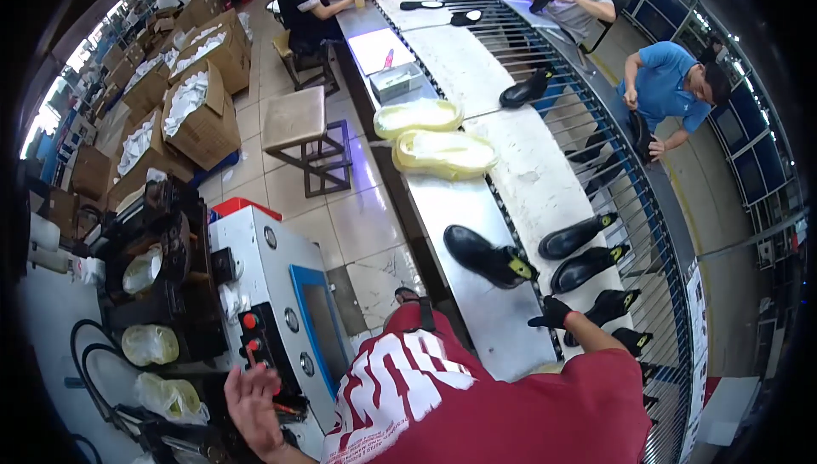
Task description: Operates a shoe lasting machine and places finished boots on a conveyor belt.
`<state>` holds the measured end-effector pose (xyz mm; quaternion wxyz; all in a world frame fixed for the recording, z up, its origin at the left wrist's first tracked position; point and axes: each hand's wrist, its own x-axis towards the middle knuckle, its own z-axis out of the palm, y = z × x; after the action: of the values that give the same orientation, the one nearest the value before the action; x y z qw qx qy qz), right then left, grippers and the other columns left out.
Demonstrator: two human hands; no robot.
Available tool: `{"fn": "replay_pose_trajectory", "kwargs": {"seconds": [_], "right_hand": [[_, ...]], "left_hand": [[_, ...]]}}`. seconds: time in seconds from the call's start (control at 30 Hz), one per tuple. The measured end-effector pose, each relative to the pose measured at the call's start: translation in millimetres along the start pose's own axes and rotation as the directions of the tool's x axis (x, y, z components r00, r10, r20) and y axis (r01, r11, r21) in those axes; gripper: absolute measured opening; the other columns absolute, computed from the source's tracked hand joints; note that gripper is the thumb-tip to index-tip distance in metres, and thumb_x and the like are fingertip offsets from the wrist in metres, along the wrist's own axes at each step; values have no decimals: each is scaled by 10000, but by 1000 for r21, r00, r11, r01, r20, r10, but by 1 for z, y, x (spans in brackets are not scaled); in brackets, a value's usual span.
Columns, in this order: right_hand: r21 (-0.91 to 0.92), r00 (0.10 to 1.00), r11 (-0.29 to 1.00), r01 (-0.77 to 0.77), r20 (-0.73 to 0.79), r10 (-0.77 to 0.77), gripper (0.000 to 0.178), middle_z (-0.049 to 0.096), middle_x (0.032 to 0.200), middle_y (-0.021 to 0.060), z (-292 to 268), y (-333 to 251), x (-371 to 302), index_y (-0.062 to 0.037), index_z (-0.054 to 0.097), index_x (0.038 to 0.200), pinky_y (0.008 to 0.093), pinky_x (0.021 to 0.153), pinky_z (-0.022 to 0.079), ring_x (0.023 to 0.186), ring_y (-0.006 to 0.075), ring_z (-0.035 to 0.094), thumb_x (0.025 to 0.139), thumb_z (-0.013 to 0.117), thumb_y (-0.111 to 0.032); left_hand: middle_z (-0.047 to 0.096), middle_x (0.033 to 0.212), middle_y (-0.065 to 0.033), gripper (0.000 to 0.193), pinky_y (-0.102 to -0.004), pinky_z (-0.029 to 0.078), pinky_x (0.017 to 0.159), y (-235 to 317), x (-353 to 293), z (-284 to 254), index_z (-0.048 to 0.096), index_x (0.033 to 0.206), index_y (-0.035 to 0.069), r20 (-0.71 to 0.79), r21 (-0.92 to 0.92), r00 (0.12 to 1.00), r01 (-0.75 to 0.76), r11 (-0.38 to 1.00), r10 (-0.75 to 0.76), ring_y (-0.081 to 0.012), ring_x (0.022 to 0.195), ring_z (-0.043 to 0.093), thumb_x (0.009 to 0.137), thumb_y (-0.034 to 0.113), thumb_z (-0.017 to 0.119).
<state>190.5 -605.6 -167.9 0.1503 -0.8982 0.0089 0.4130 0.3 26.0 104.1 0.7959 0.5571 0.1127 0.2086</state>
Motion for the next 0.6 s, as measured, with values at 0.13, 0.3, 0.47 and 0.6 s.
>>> {"fn": "replay_pose_trajectory", "kwargs": {"seconds": [0.13,0.3,0.47,0.6], "right_hand": [[565,840,658,497,-505,-201,784,592,1308,136,-11,-72,55,-17,473,1398,336,1004,475,1191,203,575,781,851,-322],[241,741,886,397,-654,-154,476,697,1000,134,-56,-179,19,-50,646,1143,357,823,534,947,259,689,786,839,-300],[96,794,894,437,-510,-332,542,701,826,166,-155,-294,3,-76,718,883,443,703,529,801,356,688,821,644,-609],[81,685,752,655,-485,-544,569,702,828,191,-185,-368,27,-76,713,874,454,720,527,785,373,688,816,620,-634]], "left_hand": [[622,1291,-127,369,-333,472,1010,-93,101,77,545,1354,8,41,342,930,331,879,-366,-226,1168,614,1011,143,558],[622,1322,-125,408,-298,446,1039,-187,141,142,532,1384,-16,365,506,557,554,661,-746,-180,1222,576,1022,166,583],[277,1602,-199,794,-362,432,1069,-215,150,186,101,1602,96,368,521,432,638,567,-823,-280,1358,459,1010,233,612],[103,1644,-211,1068,-523,397,1077,-171,167,199,-129,1582,121,229,139,497,834,533,-837,-445,1429,318,945,336,701]]}}
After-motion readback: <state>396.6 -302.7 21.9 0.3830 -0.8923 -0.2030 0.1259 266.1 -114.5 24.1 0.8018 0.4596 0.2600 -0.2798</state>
